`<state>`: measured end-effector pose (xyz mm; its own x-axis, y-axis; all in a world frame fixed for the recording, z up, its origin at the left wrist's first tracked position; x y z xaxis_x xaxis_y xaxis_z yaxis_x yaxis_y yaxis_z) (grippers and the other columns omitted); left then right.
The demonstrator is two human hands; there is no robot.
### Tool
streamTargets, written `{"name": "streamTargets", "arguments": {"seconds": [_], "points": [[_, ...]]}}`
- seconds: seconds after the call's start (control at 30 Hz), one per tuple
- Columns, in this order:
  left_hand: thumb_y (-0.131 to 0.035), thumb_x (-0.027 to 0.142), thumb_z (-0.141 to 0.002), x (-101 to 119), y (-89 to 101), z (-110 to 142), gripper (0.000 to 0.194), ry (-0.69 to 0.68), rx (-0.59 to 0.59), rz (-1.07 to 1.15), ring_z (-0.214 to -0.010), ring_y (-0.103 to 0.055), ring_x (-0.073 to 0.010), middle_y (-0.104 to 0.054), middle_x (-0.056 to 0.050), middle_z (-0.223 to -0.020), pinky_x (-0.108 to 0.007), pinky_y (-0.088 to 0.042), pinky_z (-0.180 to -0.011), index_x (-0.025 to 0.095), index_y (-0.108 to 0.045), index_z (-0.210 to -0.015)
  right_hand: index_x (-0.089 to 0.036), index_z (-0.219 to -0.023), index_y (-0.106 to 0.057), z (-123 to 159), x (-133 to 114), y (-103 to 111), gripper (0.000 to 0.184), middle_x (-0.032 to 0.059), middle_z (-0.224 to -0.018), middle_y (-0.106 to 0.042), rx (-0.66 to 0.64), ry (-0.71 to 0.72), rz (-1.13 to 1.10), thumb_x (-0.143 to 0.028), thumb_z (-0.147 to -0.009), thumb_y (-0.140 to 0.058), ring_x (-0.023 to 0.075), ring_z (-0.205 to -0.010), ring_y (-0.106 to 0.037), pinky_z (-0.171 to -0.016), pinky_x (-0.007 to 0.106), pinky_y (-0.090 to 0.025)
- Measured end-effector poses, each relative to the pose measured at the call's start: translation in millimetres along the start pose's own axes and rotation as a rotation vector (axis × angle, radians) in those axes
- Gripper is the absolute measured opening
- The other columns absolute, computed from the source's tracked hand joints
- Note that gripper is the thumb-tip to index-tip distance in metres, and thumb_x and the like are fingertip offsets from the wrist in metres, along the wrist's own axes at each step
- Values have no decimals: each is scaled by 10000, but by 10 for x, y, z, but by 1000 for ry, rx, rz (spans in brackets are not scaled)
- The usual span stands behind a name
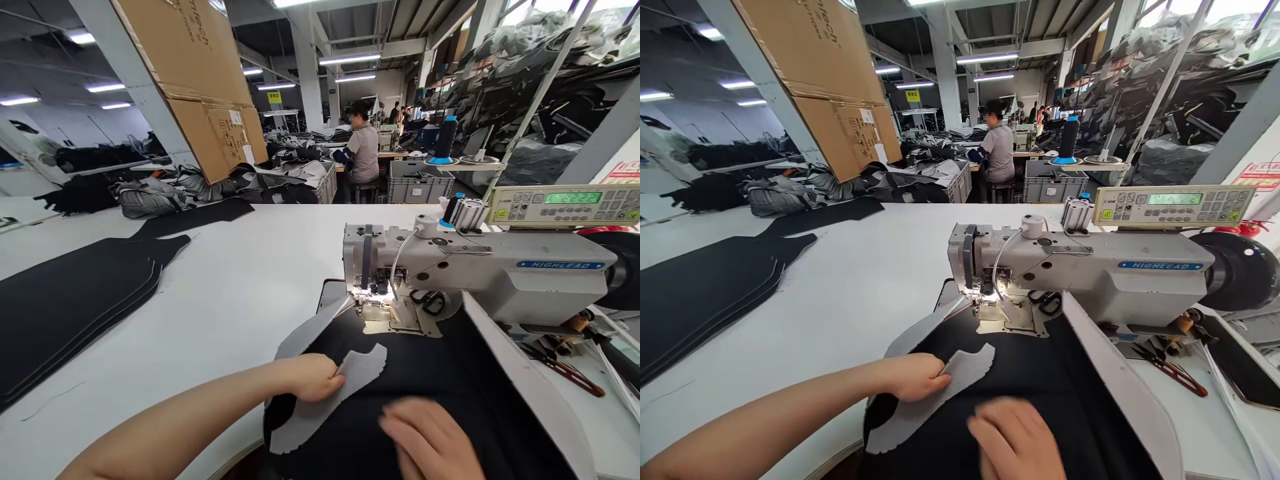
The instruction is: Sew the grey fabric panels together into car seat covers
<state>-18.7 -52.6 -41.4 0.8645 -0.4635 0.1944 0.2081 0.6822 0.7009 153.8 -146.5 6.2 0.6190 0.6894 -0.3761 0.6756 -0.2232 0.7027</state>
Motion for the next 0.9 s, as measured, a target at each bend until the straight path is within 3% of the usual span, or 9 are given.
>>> {"name": "streamTargets", "arguments": {"seconds": [0.07,0.17,0.23,0.33,0.47,0.53,0.63,0.77,0.9], "points": [[-294,336,-918,-135,-35,36,503,7,-22,4,-862,-674,-307,-720,-199,-962,-391,-494,-736,76,-723,-958,-251,-1054,-704,-302,94,-326,310,66,-1038,-734,-18,64,-16,-117,-898,-472,188,-927,-682,-784,312,-561],[-401,222,-793,-491,-138,171,337,0,-88,136,-829,-652,-245,-720,-107,-943,-318,-478,-698,122,-695,-923,-202,-979,-713,-564,447,-680,290,74,-977,-733,-102,-9,-37,-96,-899,-455,195,-894,-663,-766,337,-546],[-426,177,-706,-731,-210,270,286,18,-121,244,-807,-634,-217,-704,-56,-882,-274,-460,-662,143,-668,-855,-191,-955,-732,-595,649,-862,290,79,-955,-721,-249,-71,-46,-91,-888,-468,203,-893,-645,-782,350,-539],[-449,183,-678,-945,-260,326,201,112,-138,298,-738,-612,-209,-665,-37,-780,-255,-428,-596,149,-624,-770,-234,-1103,-745,-580,761,-1041,310,113,-1147,-676,-474,-49,-30,-155,-910,-516,259,-1079,-597,-923,441,-493],[-441,195,-761,-885,-148,181,261,145,-101,291,-759,-636,-209,-685,-56,-870,-255,-440,-608,152,-646,-918,-281,-1282,-674,-633,826,-1117,387,154,-1451,-503,-587,47,-8,-205,-955,-481,340,-1376,-419,-1091,556,-360],[-419,210,-822,-915,-9,92,395,244,47,229,-791,-657,-213,-693,-73,-963,-265,-467,-644,161,-596,-1171,-273,-1321,-647,-639,871,-1120,403,164,-1505,-449,-615,107,-12,-221,-973,-449,349,-1424,-367,-1118,570,-331],[-382,183,-876,-933,173,6,585,348,266,-2,-858,-675,-233,-660,-119,-1136,-299,-497,-686,168,-359,-1461,-239,-1328,-639,-623,968,-1095,428,165,-1506,-454,-613,140,-30,-184,-962,-424,342,-1424,-379,-1122,563,-339],[-394,177,-929,-644,299,-175,617,113,445,-375,-1231,-539,-303,-376,-159,-1528,-409,-457,-970,210,-283,-1534,-211,-1329,-635,-633,1067,-1067,437,189,-1492,-464,-564,72,24,-167,-949,-424,362,-1418,-383,-1106,570,-344],[-477,462,-951,-535,294,-333,674,-54,392,-373,-1351,-369,-356,-294,-149,-1587,-474,-377,-1067,172,-296,-1532,-254,-1365,-607,-658,1067,-1054,426,210,-1505,-436,-569,-5,113,-237,-977,-432,375,-1415,-377,-1077,564,-345]]}}
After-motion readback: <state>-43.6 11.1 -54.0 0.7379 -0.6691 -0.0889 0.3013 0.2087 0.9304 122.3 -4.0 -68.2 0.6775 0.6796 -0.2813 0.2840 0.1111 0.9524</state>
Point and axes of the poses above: each hand's wrist, its own z-axis away from the middle knuckle, its own y-axis out of the back of the hand, x = y × z, the point moved 7 cm from there along -z, towards the middle knuckle
